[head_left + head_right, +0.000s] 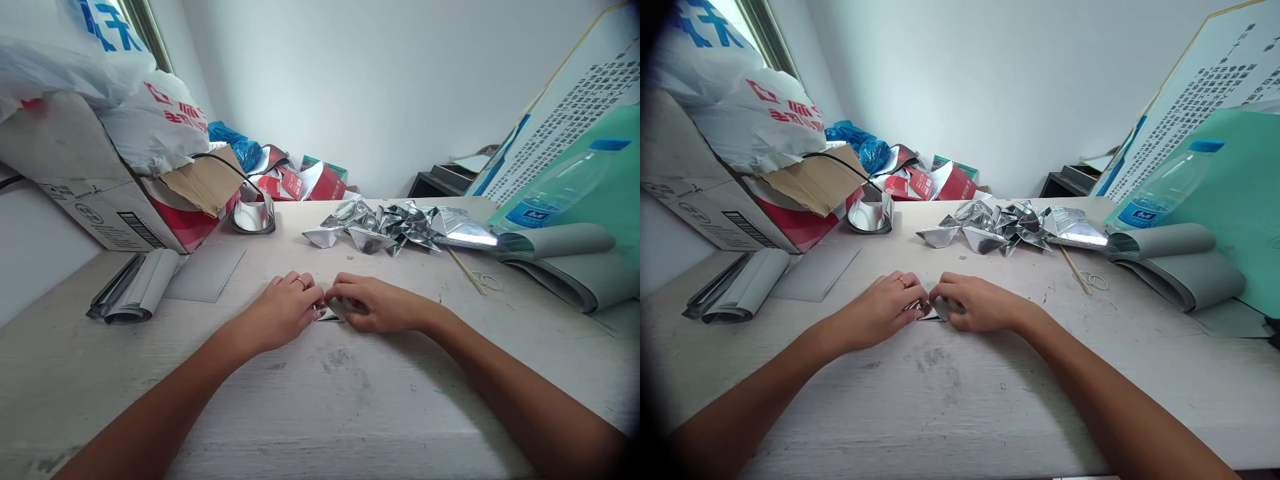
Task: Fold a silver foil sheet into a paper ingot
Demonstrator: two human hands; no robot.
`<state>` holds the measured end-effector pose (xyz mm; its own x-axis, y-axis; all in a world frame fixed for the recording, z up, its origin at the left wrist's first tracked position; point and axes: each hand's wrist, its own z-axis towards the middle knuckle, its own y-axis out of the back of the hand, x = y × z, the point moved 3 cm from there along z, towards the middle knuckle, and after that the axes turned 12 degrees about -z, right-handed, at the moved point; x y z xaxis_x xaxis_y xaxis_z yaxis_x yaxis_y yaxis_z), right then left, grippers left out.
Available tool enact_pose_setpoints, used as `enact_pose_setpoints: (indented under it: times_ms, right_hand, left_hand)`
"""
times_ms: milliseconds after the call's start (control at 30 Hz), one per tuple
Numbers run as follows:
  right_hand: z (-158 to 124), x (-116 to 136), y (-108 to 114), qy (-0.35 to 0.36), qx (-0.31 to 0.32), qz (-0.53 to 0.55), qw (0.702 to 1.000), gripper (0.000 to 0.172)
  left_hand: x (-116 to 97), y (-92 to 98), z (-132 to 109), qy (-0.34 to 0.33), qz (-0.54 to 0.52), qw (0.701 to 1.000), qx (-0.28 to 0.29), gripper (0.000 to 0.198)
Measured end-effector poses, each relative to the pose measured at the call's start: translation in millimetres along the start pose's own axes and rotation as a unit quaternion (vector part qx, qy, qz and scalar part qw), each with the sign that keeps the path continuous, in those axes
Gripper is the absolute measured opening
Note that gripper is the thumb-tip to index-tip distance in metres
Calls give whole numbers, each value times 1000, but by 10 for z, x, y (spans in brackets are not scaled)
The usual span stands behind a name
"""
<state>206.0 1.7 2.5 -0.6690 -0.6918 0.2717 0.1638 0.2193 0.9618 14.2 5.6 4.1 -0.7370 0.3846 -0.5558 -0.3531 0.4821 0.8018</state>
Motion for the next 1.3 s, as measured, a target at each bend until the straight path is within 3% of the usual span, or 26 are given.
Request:
enact_pose_setpoints:
  times_ms: [267,600,1300]
  right_hand:
    - [28,-22,-17,-26,-31,38,998,36]
    - [45,-80,3,-92,-40,188,977,32]
    - [54,-69,-3,-94,-31,176,979,25]
  left_hand:
    - [-18,7,-5,7,-6,1000,5,43]
    - [-17,-10,-8,1,5,1000,6,44]
    - [-2,-24,-10,-28,46,999,-5,53]
